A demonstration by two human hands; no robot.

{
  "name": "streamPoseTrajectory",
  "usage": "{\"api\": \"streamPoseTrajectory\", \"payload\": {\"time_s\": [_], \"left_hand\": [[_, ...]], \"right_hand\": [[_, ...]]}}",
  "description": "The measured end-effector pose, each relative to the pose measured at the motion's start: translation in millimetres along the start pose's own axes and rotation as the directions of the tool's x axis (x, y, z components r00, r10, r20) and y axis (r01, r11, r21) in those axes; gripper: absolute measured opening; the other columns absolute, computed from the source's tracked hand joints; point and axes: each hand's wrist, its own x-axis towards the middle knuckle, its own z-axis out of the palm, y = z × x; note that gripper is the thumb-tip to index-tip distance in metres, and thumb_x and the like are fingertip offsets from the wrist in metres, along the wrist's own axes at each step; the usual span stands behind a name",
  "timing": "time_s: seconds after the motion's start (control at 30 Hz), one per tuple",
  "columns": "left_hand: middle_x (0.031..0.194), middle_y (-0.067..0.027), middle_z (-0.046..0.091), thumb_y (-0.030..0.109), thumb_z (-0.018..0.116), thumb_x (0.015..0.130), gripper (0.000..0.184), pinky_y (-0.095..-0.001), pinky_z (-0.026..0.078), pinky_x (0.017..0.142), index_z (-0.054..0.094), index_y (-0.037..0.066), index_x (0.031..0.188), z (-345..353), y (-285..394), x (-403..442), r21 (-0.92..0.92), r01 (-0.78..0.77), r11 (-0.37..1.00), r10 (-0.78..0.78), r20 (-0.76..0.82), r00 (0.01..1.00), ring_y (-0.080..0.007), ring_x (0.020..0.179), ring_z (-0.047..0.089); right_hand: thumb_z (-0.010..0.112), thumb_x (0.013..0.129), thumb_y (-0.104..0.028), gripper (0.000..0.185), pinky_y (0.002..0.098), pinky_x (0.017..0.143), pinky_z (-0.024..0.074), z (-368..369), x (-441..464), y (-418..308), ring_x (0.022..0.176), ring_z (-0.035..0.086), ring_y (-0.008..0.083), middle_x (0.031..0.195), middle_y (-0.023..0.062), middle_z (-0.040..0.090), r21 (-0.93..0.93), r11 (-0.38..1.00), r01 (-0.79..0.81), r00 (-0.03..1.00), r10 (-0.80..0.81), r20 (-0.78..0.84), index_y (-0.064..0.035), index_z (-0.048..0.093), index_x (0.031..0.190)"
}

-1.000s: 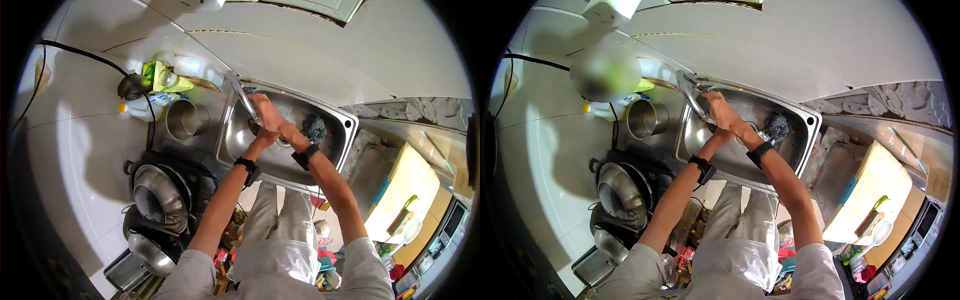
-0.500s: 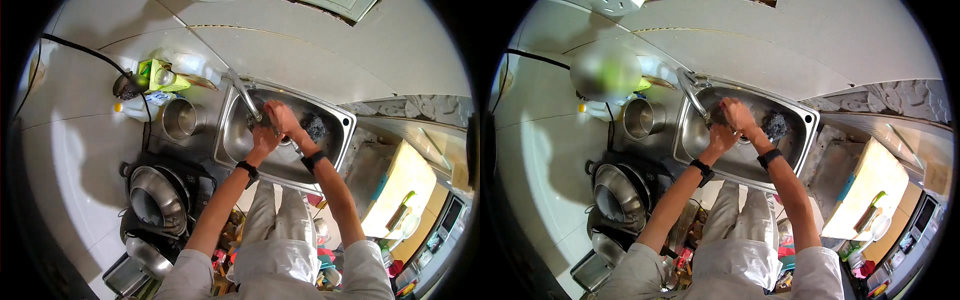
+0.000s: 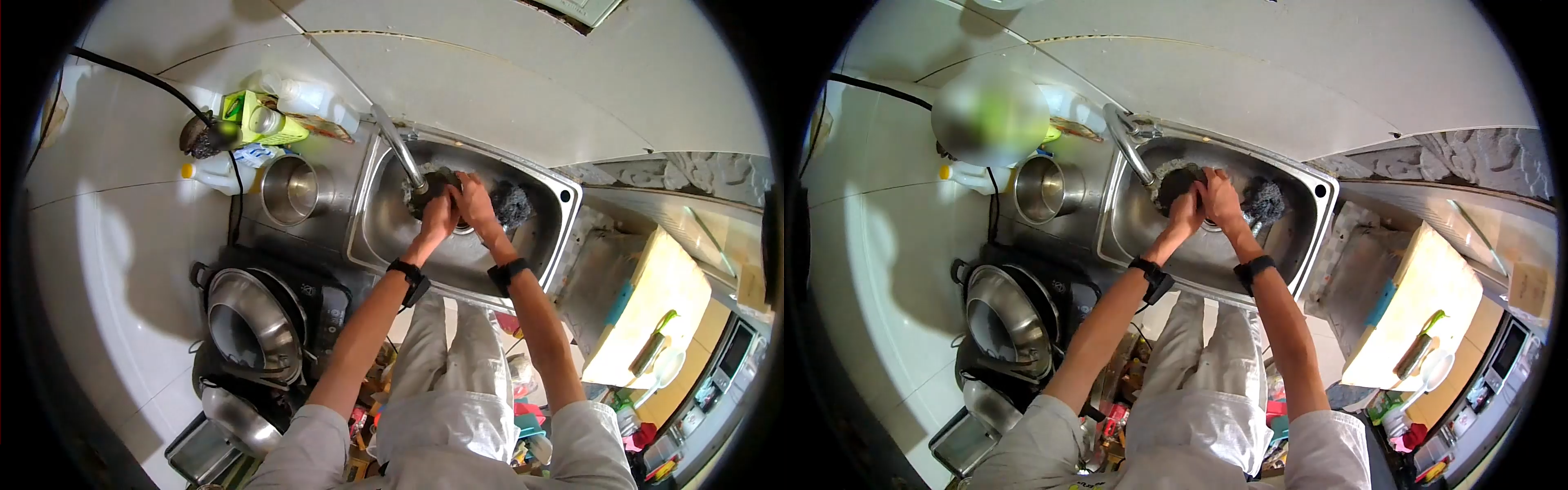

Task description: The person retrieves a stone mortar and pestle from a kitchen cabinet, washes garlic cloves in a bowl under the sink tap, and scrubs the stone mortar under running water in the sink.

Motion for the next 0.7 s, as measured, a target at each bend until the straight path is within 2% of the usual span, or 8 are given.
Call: {"api": "streamPoseTrajectory", "payload": {"time_s": [0.13, 0.2, 0.23, 0.33, 0.37, 0.43, 0.53, 0.7], "left_hand": [[0.087, -0.0206, 0.067, 0.032, 0.055, 0.093, 0.031, -0.0503, 0.049, 0.074, 0.063, 0.004, 0.103, -40, -1, -20, 0.21, -0.142, 0.967, 0.119, 0.118, 0.986, -0.043, 0.077, 0.063], [0.088, -0.0208, 0.067, 0.04, 0.051, 0.095, 0.039, -0.0456, 0.051, 0.076, 0.068, 0.005, 0.095, -53, -10, -20, 0.449, -0.419, 0.789, 0.368, 0.201, 0.908, -0.0385, 0.072, 0.065], [0.088, -0.0208, 0.067, 0.04, 0.051, 0.095, 0.039, -0.0456, 0.051, 0.076, 0.068, 0.005, 0.095, -55, -12, -17, 0.449, -0.422, 0.788, 0.369, 0.204, 0.907, -0.0385, 0.072, 0.065], [0.101, -0.0201, 0.068, 0.052, 0.055, 0.087, 0.053, -0.0422, 0.039, 0.099, 0.07, 0.003, 0.1, -57, -12, -2, 0.663, -0.388, 0.641, 0.072, 0.451, 0.89, -0.0331, 0.104, 0.06], [0.101, -0.0201, 0.068, 0.052, 0.055, 0.087, 0.053, -0.0422, 0.039, 0.099, 0.07, 0.003, 0.1, -55, -11, -2, 0.66, -0.389, 0.643, 0.073, 0.452, 0.889, -0.0331, 0.104, 0.06], [0.115, -0.0208, 0.062, 0.05, 0.065, 0.076, 0.061, -0.0438, 0.031, 0.107, 0.065, 0.0, 0.111, -48, -11, -4, 0.575, -0.468, 0.671, 0.391, 0.261, 0.883, -0.0319, 0.111, 0.055], [0.121, -0.0239, 0.057, 0.041, 0.07, 0.069, 0.065, -0.0443, 0.038, 0.102, 0.06, -0.001, 0.117, -21, -19, 10, 0.573, -0.446, 0.687, 0.415, 0.195, 0.889, -0.0349, 0.11, 0.056], [0.107, -0.025, 0.061, 0.026, 0.07, 0.071, 0.056, -0.0458, 0.049, 0.085, 0.056, -0.001, 0.117, -31, -17, 11, 0.303, -0.27, 0.914, 0.15, 0.366, 0.918, -0.0405, 0.099, 0.059]], "right_hand": [[0.065, 0.086, -0.02, 0.03, 0.0484, 0.077, 0.0499, 7, 0, 13, 0.089, 0.06, 0.045, 0.098, 0.0253, 0.061, 0.052, 0.999, -0.013, 0.998, 0.01, 0.057, -0.0014, 0.06, 0.109], [0.065, 0.085, -0.019, 0.028, 0.0488, 0.077, 0.0499, 10, 0, 16, 0.089, 0.06, 0.0453, 0.097, 0.0258, 0.061, 0.052, 0.999, -0.001, 0.999, -0.001, 0.035, -0.0011, 0.061, 0.107], [0.065, 0.085, -0.018, 0.028, 0.0488, 0.077, 0.0499, 11, 0, 16, 0.089, 0.06, 0.0454, 0.097, 0.0259, 0.061, 0.065, 0.998, 0.001, 1.0, -0.002, 0.014, -0.0012, 0.062, 0.107], [0.065, 0.084, -0.017, 0.027, 0.0487, 0.077, 0.0498, 12, -2, 11, 0.089, 0.06, 0.0454, 0.097, 0.0262, 0.061, 0.077, 0.997, -0.026, 1.0, 0.025, 0.004, -0.0017, 0.062, 0.107], [0.066, 0.084, -0.016, 0.027, 0.0487, 0.077, 0.0498, 11, -2, 10, 0.089, 0.06, 0.0454, 0.096, 0.0263, 0.061, 0.076, 0.996, -0.054, 0.999, 0.053, 0.013, -0.002, 0.063, 0.107], [0.066, 0.084, -0.016, 0.029, 0.0485, 0.078, 0.0497, 12, -3, 13, 0.09, 0.06, 0.0453, 0.097, 0.0263, 0.061, 0.083, 0.995, -0.053, 0.999, 0.053, 0.006, -0.0014, 0.063, 0.108], [0.066, 0.084, -0.017, 0.031, 0.0483, 0.079, 0.0495, 17, -3, 19, 0.092, 0.06, 0.0451, 0.1, 0.0258, 0.061, 0.096, 0.995, -0.04, 0.999, 0.04, -0.003, 0.0005, 0.063, 0.11], [0.067, 0.084, -0.017, 0.033, 0.0476, 0.081, 0.0495, 19, -1, 19, 0.093, 0.06, 0.0449, 0.103, 0.025, 0.062, 0.089, 0.995, -0.044, 0.999, 0.044, 0.007, 0.0036, 0.063, 0.109]]}}
